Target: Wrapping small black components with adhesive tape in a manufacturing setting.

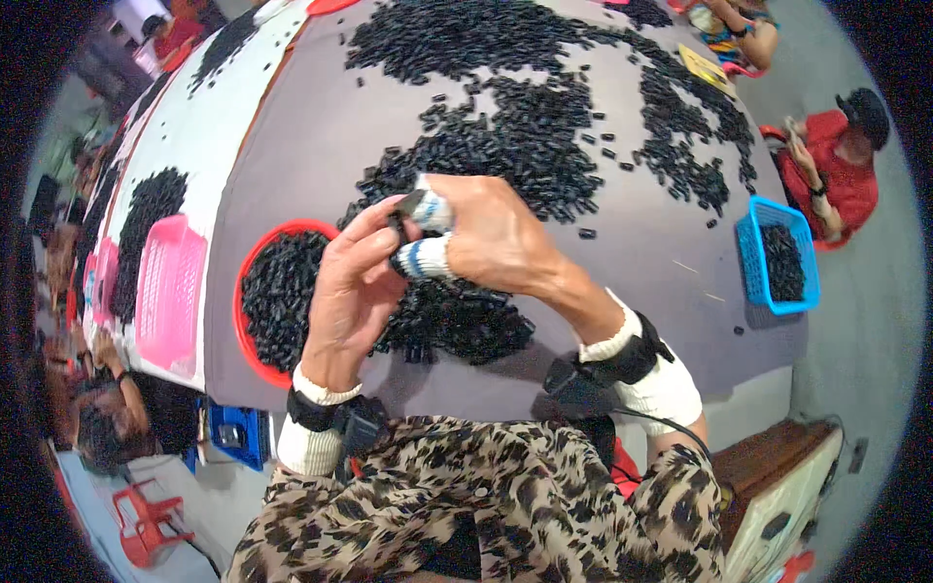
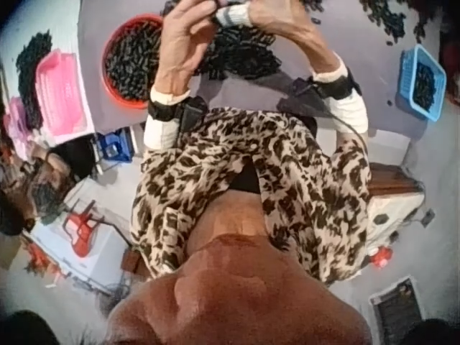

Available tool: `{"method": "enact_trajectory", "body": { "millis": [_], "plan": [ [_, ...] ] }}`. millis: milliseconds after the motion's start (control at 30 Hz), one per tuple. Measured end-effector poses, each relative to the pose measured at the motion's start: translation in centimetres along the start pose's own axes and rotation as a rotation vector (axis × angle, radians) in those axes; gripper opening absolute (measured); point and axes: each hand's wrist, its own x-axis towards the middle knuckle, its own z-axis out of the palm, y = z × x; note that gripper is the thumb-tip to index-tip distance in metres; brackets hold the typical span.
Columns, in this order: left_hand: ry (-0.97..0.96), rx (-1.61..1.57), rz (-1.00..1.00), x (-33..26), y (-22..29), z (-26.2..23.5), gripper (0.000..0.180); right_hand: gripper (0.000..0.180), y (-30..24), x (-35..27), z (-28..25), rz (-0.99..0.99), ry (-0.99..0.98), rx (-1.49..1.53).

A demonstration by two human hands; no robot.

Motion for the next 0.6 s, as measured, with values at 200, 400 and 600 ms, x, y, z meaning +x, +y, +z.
{"method": "enact_trajectory", "body": {
  "millis": [200,400,600],
  "plan": [
    [0.057,-0.02,-0.035,-0.2,-0.2,-0.6,0.025,0.022,0.0,0.0,0.3,0.092,-0.059,0.012],
    [0.174,0.014,0.104,-1.1,1.4,-2.6,0.028,0.025,0.2,0.5,0.7,0.082,-0.089,-0.032],
    [0.381,0.094,0.28,-4.0,4.5,-8.4,0.028,0.025,1.2,0.6,0.3,0.075,-0.094,-0.074]
  ]
}}
